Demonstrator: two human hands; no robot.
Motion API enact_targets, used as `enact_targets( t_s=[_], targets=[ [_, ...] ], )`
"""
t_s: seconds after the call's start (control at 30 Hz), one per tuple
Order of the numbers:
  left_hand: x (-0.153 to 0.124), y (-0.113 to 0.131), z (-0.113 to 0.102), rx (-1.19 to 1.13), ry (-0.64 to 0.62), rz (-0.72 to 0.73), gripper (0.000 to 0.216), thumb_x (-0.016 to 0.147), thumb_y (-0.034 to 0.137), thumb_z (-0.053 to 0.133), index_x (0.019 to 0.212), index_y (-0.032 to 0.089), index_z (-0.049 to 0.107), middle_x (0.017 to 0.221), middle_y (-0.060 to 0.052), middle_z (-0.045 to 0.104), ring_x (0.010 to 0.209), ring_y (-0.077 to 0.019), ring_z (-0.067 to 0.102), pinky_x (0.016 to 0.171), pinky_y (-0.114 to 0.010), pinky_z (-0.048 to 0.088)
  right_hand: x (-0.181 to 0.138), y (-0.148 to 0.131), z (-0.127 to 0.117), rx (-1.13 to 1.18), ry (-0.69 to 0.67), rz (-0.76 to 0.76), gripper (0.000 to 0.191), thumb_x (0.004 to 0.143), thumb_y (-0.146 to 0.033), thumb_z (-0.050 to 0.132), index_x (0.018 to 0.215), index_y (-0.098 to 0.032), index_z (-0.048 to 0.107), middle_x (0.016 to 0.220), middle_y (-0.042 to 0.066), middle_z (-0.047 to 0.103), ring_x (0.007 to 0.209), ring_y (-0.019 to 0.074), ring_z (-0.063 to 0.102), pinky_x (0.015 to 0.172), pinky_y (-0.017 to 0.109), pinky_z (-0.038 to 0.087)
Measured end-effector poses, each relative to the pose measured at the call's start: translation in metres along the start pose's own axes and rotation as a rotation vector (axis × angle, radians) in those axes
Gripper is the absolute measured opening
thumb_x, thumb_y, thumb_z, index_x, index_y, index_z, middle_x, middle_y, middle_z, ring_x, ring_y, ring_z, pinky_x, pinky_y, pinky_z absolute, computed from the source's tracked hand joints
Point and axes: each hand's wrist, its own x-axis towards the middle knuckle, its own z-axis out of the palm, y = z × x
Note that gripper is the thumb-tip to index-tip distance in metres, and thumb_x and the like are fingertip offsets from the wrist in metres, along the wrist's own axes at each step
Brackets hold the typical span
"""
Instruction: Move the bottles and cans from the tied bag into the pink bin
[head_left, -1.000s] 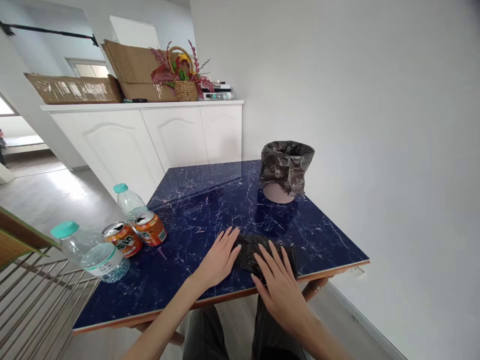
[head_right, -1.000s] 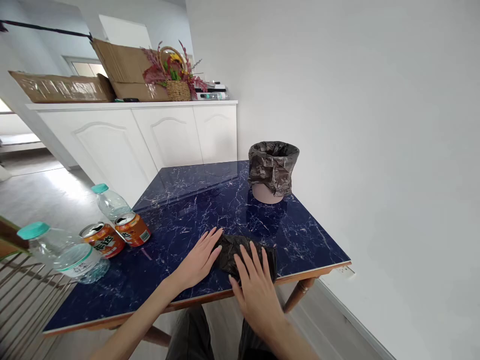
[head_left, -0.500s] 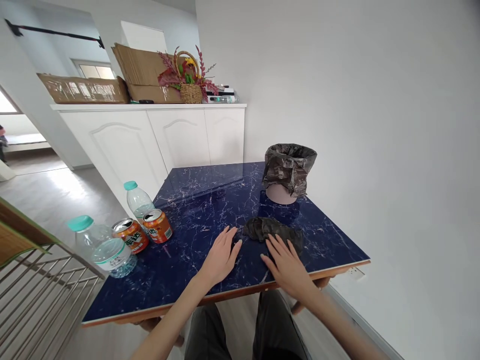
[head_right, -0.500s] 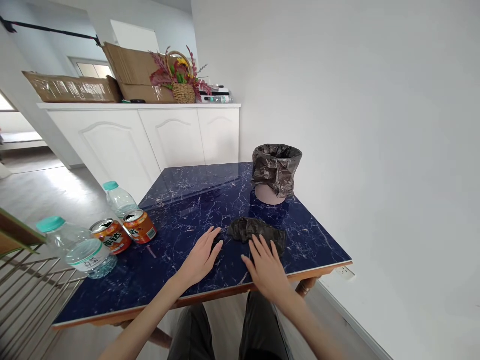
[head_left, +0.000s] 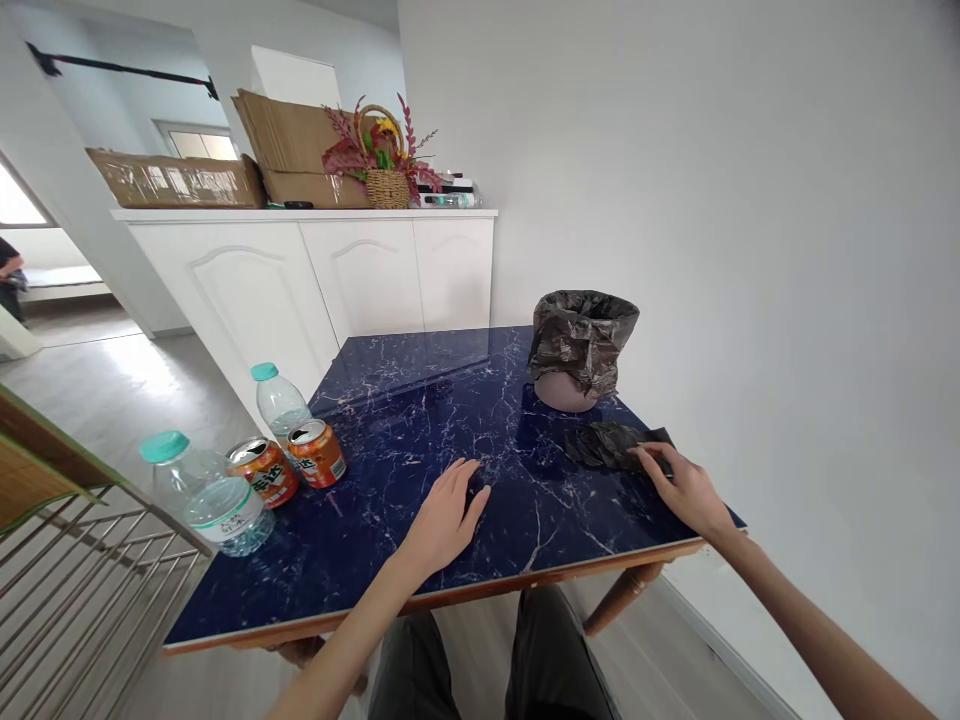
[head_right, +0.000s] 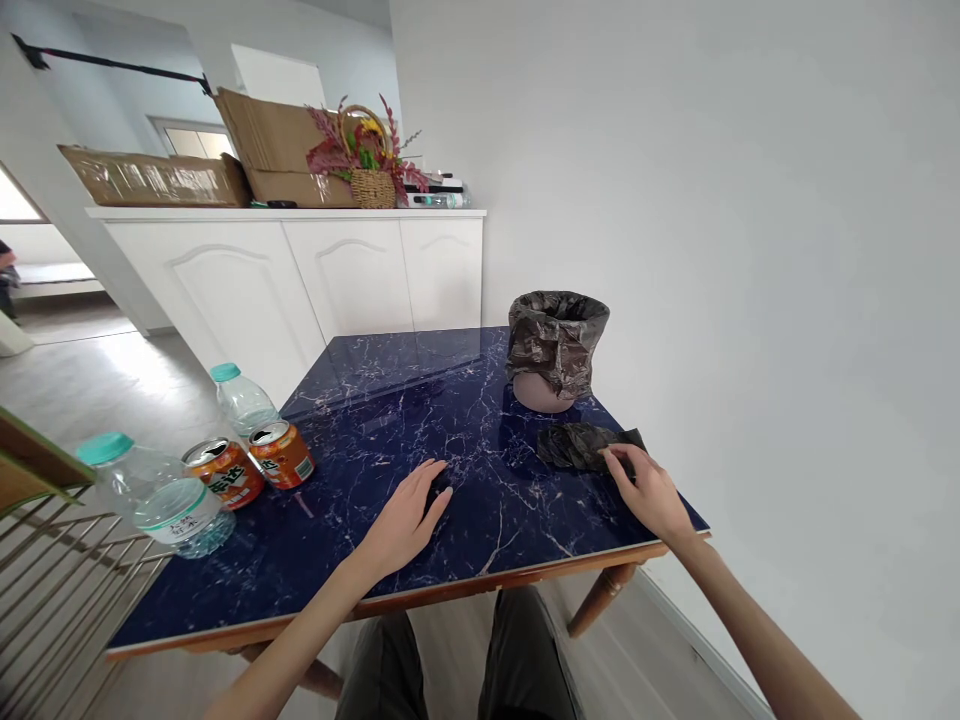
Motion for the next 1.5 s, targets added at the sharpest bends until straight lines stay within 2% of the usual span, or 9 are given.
enact_targets(
  t_s=[0.13, 0.2, 0.27, 0.37, 0.5, 0.67, 0.83, 1.0, 1.5],
  targets=[
    [0.001, -0.001, 0.001, 0.013, 0.005, 0.005, 0.051, 0.112, 0.052, 0.04, 0.155, 0.026, 0.049, 0.161, -0.01, 0.056, 0.158, -0.0294, 0.042, 0.128, -0.054, 0.041, 0.015, -0.019, 0.034, -0.097, 0.099, 0.106, 0.07, 0.11, -0.06, 0.028, 0.158, -0.013, 0.047, 0.16, 0.022, 0.053, 0.151, 0.0387, 0.047, 0.122, 0.062, 0.038],
    [0.001, -0.001, 0.002, 0.033, 0.001, 0.015, 0.051, 0.112, 0.051, 0.04, 0.155, 0.024, 0.05, 0.161, -0.011, 0.056, 0.159, -0.0288, 0.041, 0.129, -0.053, 0.04, 0.019, -0.029, 0.051, -0.138, 0.063, 0.117, 0.07, 0.109, -0.061, 0.029, 0.159, -0.017, 0.048, 0.169, 0.02, 0.044, 0.158, 0.0426, 0.035, 0.124, 0.07, 0.029],
    [0.0, -0.002, 0.001, 0.067, -0.035, 0.05, 0.053, 0.112, 0.052, 0.041, 0.155, 0.023, 0.05, 0.165, -0.011, 0.052, 0.16, -0.0292, 0.037, 0.131, -0.054, 0.037, 0.019, -0.036, 0.06, -0.17, 0.005, 0.111, 0.069, 0.109, -0.062, 0.027, 0.155, -0.019, 0.056, 0.168, 0.018, 0.045, 0.158, 0.0447, 0.034, 0.123, 0.074, 0.027],
    [-0.006, -0.007, -0.006, 0.122, -0.129, 0.141, 0.057, 0.11, 0.055, 0.046, 0.158, 0.024, 0.048, 0.172, -0.01, 0.042, 0.163, -0.0307, 0.03, 0.133, -0.057, 0.03, 0.011, -0.045, 0.062, -0.209, -0.039, 0.1, 0.069, 0.11, -0.057, 0.022, 0.153, -0.018, 0.059, 0.17, 0.018, 0.042, 0.16, 0.0438, 0.03, 0.124, 0.074, 0.024],
    [-0.024, -0.029, -0.028, 0.176, -0.19, 0.17, 0.066, 0.108, 0.057, 0.05, 0.167, 0.031, 0.036, 0.175, -0.005, 0.034, 0.164, -0.0294, 0.024, 0.134, -0.056, 0.027, -0.006, -0.073, 0.058, -0.192, -0.028, -0.004, 0.071, 0.112, -0.058, 0.022, 0.166, -0.016, 0.042, 0.177, 0.015, 0.029, 0.165, 0.038, 0.019, 0.13, 0.068, 0.02],
    [-0.053, -0.066, -0.058, 0.255, -0.111, 0.095, 0.064, 0.109, 0.054, 0.049, 0.169, 0.035, 0.033, 0.174, -0.003, 0.036, 0.163, -0.027, 0.029, 0.134, -0.054, 0.027, -0.02, -0.136, 0.063, 0.054, -0.198, -0.3, 0.067, 0.113, -0.057, 0.031, 0.17, -0.022, 0.033, 0.178, 0.008, 0.027, 0.166, 0.0264, 0.019, 0.134, 0.052, 0.026],
    [-0.073, -0.081, -0.064, 0.318, -0.023, 0.035, 0.062, 0.108, 0.053, 0.051, 0.166, 0.033, 0.04, 0.17, -0.004, 0.042, 0.16, -0.0284, 0.035, 0.132, -0.056, 0.031, -0.024, -0.18, 0.073, 0.06, -0.256, -0.272, 0.067, 0.113, -0.06, 0.028, 0.167, -0.022, 0.041, 0.175, 0.008, 0.034, 0.164, 0.0273, 0.027, 0.134, 0.055, 0.025],
    [-0.077, -0.075, -0.06, 0.318, 0.016, 0.008, 0.06, 0.109, 0.052, 0.05, 0.165, 0.032, 0.043, 0.169, -0.004, 0.044, 0.16, -0.029, 0.037, 0.131, -0.057, 0.033, -0.025, -0.186, 0.072, 0.052, -0.265, -0.216, 0.071, 0.113, -0.06, 0.028, 0.166, -0.016, 0.043, 0.173, 0.01, 0.037, 0.163, 0.027, 0.03, 0.135, 0.053, 0.025],
    [-0.077, -0.072, -0.06, 0.29, 0.0, -0.03, 0.05, 0.113, 0.041, 0.039, 0.161, 0.03, 0.048, 0.168, -0.004, 0.047, 0.161, -0.0248, 0.036, 0.132, -0.055, 0.031, -0.028, -0.181, 0.072, 0.108, -0.227, -0.207, 0.066, 0.112, -0.06, 0.034, 0.162, -0.019, 0.05, 0.17, 0.008, 0.043, 0.16, 0.0283, 0.037, 0.134, 0.054, 0.03]
  ],
)
